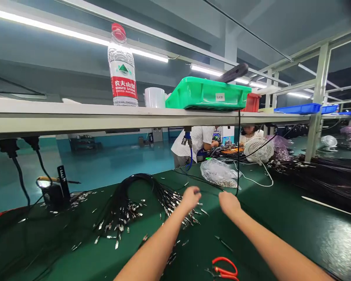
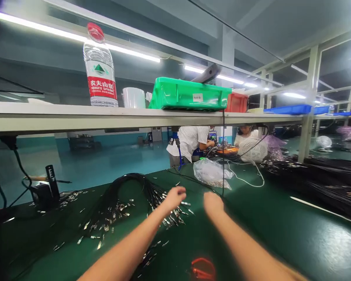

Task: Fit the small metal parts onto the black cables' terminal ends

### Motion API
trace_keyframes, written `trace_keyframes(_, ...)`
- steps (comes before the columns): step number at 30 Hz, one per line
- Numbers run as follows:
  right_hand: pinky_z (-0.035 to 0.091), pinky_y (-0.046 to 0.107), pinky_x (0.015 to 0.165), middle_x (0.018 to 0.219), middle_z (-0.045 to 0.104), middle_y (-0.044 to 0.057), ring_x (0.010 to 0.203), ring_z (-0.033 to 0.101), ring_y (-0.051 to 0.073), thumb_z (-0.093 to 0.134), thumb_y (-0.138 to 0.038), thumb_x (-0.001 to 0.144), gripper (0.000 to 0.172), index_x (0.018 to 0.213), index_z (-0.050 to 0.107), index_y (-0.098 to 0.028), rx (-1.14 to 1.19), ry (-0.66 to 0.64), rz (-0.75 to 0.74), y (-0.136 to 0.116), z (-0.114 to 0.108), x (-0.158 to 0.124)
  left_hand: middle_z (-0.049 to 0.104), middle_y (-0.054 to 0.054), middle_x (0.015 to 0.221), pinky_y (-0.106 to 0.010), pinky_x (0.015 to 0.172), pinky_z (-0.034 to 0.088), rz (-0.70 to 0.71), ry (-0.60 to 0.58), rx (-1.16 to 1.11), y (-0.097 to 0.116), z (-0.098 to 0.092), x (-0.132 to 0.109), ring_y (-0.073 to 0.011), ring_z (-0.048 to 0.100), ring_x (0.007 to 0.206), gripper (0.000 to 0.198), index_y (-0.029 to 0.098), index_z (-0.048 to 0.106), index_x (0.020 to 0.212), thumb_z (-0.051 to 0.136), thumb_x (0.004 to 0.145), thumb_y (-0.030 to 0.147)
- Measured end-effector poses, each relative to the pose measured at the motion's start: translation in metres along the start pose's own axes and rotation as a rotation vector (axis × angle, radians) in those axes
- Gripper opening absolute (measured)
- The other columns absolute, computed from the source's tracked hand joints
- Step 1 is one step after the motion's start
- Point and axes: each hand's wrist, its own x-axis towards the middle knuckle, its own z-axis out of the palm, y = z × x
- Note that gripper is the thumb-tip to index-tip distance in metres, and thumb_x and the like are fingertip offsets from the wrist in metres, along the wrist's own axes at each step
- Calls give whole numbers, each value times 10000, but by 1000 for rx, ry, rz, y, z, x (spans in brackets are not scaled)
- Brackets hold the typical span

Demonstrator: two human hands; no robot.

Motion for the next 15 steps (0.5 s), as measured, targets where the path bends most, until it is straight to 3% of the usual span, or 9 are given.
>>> trace_keyframes(2,503,327,705,884,612,43,784,595,146,503,-253,868,178,921,580,-101,-17,-65,0,3,34,8,621,-99,914,-417,909,351,22,-91,128,-27,8,-37,-259,519,947,201,131,652,842,595,650,113)
trace_keyframes(5,504,327,704,884,609,42,781,595,146,501,-239,869,168,935,577,-104,-38,-102,-25,11,67,15,613,-58,938,-367,874,376,82,-229,278,-56,8,-93,-238,519,934,224,196,666,846,610,641,128)
trace_keyframes(7,495,342,731,912,603,49,813,588,155,497,-241,871,177,959,570,-106,-43,-81,-57,12,73,23,597,-47,1011,-353,870,381,156,-426,443,-67,5,-118,-234,512,968,212,248,664,872,620,676,178)
trace_keyframes(9,482,364,763,976,584,63,865,574,171,493,-255,872,210,1016,549,-113,-37,-36,-75,11,65,38,573,-41,1092,-390,944,326,191,-520,520,-76,6,-129,-260,457,1073,160,292,663,871,608,725,255)
trace_keyframes(12,473,380,780,1049,551,84,909,555,189,500,-279,867,263,1069,522,-114,-18,31,-55,14,43,67,474,-52,1249,-506,1017,206,79,-413,488,-90,20,-133,-338,317,1200,307,338,610,998,645,694,311)
trace_keyframes(14,479,375,766,1042,552,85,894,560,187,502,-286,865,268,1067,522,-111,-4,66,-29,22,32,79,406,-56,1312,-563,996,225,-1,-289,462,-98,30,-135,-388,280,1210,455,362,552,1084,678,649,317)
trace_keyframes(15,483,369,756,1031,557,83,880,564,183,502,-287,865,265,1062,525,-111,2,86,-20,27,29,81,400,-51,1317,-575,983,245,-1,-240,451,-100,34,-137,-393,290,1204,439,380,539,1095,651,673,330)
